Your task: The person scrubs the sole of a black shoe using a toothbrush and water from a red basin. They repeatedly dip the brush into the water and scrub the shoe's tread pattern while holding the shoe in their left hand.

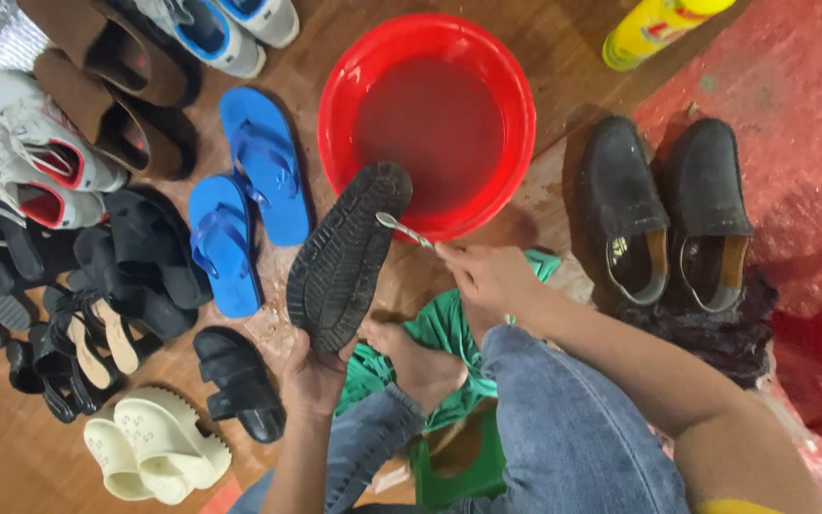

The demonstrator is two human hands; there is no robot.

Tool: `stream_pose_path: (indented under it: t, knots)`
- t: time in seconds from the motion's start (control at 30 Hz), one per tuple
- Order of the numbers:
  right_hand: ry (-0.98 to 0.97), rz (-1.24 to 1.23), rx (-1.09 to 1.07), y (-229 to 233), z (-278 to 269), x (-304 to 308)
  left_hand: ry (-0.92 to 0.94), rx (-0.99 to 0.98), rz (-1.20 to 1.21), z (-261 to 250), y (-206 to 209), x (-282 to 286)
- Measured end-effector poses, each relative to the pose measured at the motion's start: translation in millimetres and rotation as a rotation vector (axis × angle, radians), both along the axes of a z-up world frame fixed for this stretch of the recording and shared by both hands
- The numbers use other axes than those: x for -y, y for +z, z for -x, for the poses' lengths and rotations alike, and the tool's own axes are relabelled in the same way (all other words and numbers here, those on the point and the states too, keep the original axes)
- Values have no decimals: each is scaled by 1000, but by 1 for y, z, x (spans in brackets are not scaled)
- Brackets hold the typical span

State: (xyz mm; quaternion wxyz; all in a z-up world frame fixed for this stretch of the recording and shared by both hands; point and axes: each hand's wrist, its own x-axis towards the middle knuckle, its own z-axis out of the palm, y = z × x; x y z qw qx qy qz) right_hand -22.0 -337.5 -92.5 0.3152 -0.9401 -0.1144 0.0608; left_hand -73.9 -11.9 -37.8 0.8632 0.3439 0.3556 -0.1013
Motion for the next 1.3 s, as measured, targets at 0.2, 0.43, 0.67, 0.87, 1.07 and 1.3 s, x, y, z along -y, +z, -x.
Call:
stream_pose_path:
  t: [0.2,0.43,0.67,0.87,1.07,1.3]
  knots:
    - [83,-30,75,3,-9,2,-22,-2,45,3,1,-7]
    - [192,85,-201,13,-16,-6,-46,-100,-52,5,11,-6]
    - [220,134,-160,24,-37,-15,-61,-39,-30,1,3,-11]
    - [175,96,-72,9,-33,-21,-101,-66,-97,-9,17,-4]
    - [244,215,-403,39,-60,-25,-103,-112,-129,-11,26,0]
    - [275,298,-459,56,-77,-29,-147,-164,-162,-25,48,11]
